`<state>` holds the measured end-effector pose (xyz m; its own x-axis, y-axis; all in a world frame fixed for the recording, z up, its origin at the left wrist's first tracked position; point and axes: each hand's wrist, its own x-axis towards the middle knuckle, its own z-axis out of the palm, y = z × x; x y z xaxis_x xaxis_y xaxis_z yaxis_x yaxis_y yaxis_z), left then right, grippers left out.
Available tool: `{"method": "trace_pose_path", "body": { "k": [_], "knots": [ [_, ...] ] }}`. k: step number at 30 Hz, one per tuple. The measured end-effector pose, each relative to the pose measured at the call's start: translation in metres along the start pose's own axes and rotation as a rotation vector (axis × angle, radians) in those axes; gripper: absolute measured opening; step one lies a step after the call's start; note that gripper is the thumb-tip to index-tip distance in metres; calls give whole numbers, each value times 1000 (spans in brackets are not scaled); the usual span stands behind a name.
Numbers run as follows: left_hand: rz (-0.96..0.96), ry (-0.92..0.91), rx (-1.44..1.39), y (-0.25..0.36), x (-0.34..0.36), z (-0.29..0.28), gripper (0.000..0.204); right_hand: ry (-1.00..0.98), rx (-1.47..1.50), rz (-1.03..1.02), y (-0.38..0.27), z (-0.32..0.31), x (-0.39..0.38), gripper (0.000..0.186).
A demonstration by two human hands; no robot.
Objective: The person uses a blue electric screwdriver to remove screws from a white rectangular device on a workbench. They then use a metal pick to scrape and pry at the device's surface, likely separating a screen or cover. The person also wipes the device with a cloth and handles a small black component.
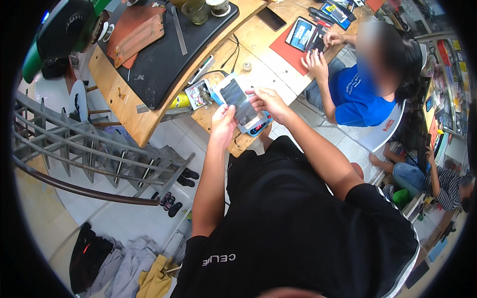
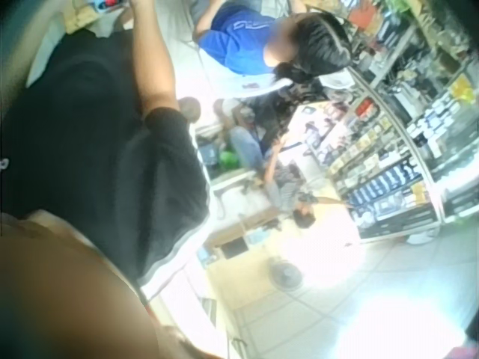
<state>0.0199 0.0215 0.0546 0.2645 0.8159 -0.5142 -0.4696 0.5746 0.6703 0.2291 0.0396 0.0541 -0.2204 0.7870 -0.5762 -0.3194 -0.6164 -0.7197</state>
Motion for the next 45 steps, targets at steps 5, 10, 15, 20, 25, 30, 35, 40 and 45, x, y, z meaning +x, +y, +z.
{"method": "trace_pose_path", "body": {
  "k": [5, 10, 15, 20, 25, 30, 35, 40, 45],
  "knots": [
    [-14, -246, -114, 15, -23, 0, 51, -242, 118, -42, -24, 12, -15, 50],
    [-17, -229, -33, 22, -34, -1, 50, -280, 57, -79, -37, 30, -32, 41],
    [-32, -248, -13, 25, -34, 0, 44, -189, -44, -113, -35, 32, -30, 29],
    [-72, -171, 12, 18, -32, -5, 30, -31, -171, -137, -26, 26, -22, 25],
    [-65, -57, 112, 4, -26, -18, 20, 88, -611, -405, -23, 26, -16, 26],
    [-80, 23, 239, -6, -19, -26, 19, 110, -966, -624, -20, 28, -6, 25],
    [-81, 209, 265, -13, -10, -18, 21, 159, -1158, -686, -14, 24, 17, 12],
    [-35, 299, 347, -16, -6, -9, 26, 169, -1236, -657, -11, 19, 31, 7],
    [83, 421, 650, -16, -7, -14, 26, 169, -1248, -545, -10, 18, 32, 23]
  ]
}}
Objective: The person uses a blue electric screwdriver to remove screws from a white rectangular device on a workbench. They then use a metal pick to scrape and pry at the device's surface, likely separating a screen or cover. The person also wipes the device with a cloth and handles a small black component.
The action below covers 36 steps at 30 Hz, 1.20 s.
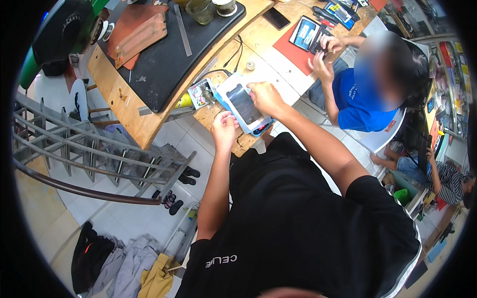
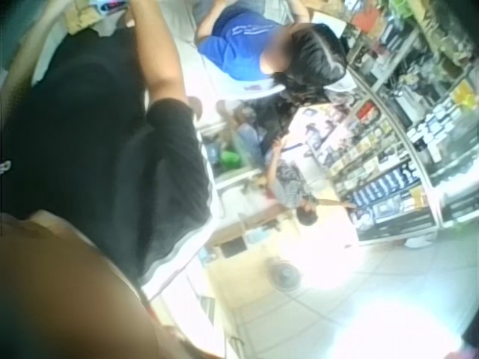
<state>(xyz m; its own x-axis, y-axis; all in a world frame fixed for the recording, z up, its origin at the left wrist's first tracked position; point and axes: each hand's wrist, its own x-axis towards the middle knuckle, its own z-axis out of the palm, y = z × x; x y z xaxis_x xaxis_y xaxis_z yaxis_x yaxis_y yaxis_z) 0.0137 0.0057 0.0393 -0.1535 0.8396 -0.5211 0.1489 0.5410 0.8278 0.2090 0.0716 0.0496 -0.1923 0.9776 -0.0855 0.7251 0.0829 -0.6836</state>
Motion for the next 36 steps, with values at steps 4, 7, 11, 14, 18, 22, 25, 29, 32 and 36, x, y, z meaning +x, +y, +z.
{"method": "trace_pose_path", "body": {
  "k": [4, 7, 11, 14, 18, 22, 25, 29, 32, 36],
  "knots": [
    [46, 60, 66, -10, 12, 2, 19, -35, -19, -33, 2, 0, 3, 22],
    [-50, -2, -51, -20, 18, 7, 14, -53, -34, -63, 5, -1, 6, 21],
    [-116, 3, -262, -31, 15, 14, 10, -14, -49, -147, 6, 1, 10, 10],
    [-126, 34, -376, -35, 10, 18, 10, -34, -61, -159, 4, 3, 13, 8],
    [-137, 56, -425, -36, 7, 20, 10, -63, -107, -139, 3, 3, 16, 11],
    [-134, 31, -431, -36, 9, 18, 10, -93, -122, -138, 3, -1, 15, 12],
    [-129, 3, -429, -38, 11, 16, 11, -125, -162, -127, 1, -3, 13, 11],
    [-141, 0, -441, -38, 12, 16, 13, -5, -169, -114, -4, -11, 10, 12],
    [-151, 40, -484, -36, 8, 15, 16, 73, -118, -75, 2, -26, -2, 15],
    [-103, 138, -436, -39, -7, -3, 19, 114, -41, -7, 47, -50, -52, 19]
  ]
}}
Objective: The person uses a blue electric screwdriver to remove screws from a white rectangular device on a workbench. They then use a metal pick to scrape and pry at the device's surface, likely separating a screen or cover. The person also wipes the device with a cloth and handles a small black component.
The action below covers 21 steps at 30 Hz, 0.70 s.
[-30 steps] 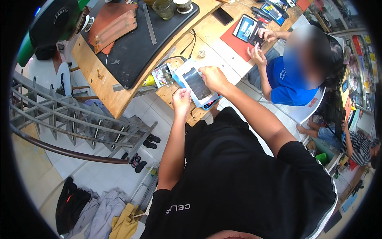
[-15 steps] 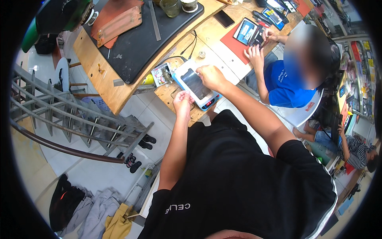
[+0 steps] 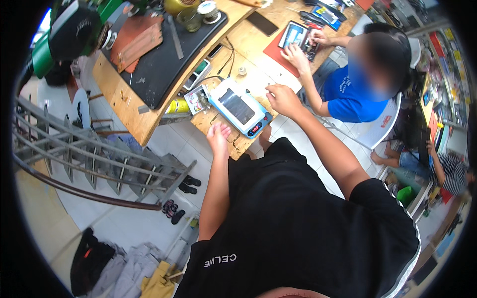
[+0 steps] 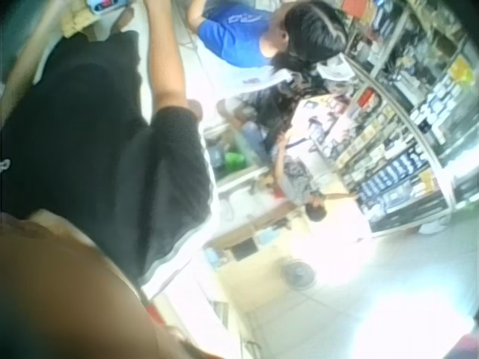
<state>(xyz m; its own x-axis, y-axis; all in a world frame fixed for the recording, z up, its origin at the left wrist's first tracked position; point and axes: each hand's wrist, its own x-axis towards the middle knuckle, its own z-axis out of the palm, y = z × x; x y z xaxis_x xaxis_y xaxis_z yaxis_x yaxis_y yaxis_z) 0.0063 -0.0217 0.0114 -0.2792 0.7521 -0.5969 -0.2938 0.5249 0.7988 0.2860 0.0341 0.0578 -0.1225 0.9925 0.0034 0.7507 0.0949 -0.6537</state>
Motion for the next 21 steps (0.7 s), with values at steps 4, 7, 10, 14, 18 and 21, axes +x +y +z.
{"method": "trace_pose_path", "body": {
  "k": [4, 7, 10, 14, 18, 21],
  "knots": [
    [186, -48, 280, 0, -27, -52, 24, 77, 56, 213, 72, 7, -112, 21],
    [271, -451, 576, -8, -57, -91, 31, -4, 23, 587, 115, 30, -232, 22],
    [58, -730, 834, -22, -91, -103, 35, 186, 287, 1130, 118, 55, -361, 19],
    [285, -875, 981, -24, -107, -63, 22, 202, 114, 1447, 103, 47, -477, 32],
    [317, -971, 1046, -18, -111, 4, 17, 320, 247, 1624, 120, 21, -505, 40],
    [359, -1008, 1002, -39, -140, 61, 13, 410, 214, 1473, 178, 8, -508, 35]
  ]
}}
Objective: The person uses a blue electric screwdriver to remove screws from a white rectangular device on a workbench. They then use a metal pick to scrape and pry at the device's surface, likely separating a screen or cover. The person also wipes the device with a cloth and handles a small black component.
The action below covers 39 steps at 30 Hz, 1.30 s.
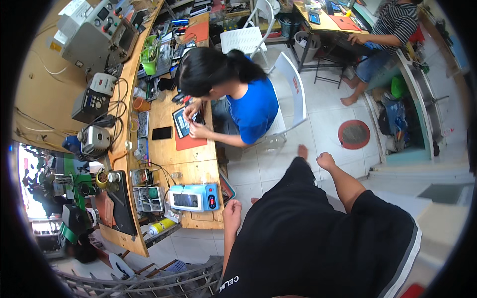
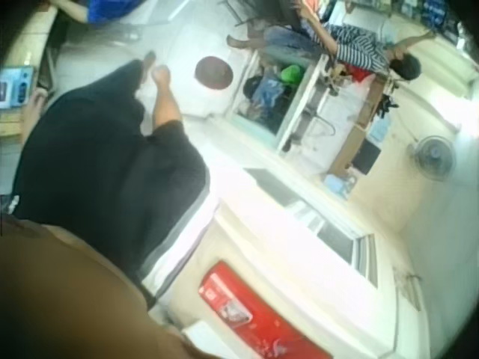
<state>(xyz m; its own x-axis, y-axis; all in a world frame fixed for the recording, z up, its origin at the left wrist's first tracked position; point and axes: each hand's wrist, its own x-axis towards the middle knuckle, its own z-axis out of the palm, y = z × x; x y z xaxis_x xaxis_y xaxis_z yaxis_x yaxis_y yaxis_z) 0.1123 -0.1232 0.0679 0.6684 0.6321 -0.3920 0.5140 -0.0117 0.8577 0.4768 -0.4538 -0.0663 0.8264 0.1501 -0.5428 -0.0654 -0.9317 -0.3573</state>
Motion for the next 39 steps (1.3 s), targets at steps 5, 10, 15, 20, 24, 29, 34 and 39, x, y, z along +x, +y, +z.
{"method": "trace_pose_path", "body": {
  "k": [5, 10, 15, 20, 24, 29, 34, 39],
  "knots": [
    [2, -54, -83, 68, 71, 112, 14, 135, -41, -347, 53, -17, 134, 30],
    [-71, -190, -250, 138, 166, 274, 13, 52, -96, -264, 122, -104, 213, 32],
    [51, -312, -134, 204, 250, 378, 15, -110, 127, -191, 88, -224, 269, 49],
    [36, 15, 148, 219, 292, 409, 19, 103, 74, -384, -35, -295, 338, 53],
    [-162, 141, 91, 214, 319, 418, 19, -73, 57, -682, -141, -314, 391, 37],
    [-189, 208, -205, 266, 395, 421, 22, -324, -121, -854, -227, -324, 473, 31],
    [41, 279, -195, 377, 473, 404, 26, -574, -158, -817, -292, -328, 544, 25],
    [-68, 366, -135, 417, 507, 376, 35, -844, -63, -910, -419, -304, 608, 12]
  ]
}}
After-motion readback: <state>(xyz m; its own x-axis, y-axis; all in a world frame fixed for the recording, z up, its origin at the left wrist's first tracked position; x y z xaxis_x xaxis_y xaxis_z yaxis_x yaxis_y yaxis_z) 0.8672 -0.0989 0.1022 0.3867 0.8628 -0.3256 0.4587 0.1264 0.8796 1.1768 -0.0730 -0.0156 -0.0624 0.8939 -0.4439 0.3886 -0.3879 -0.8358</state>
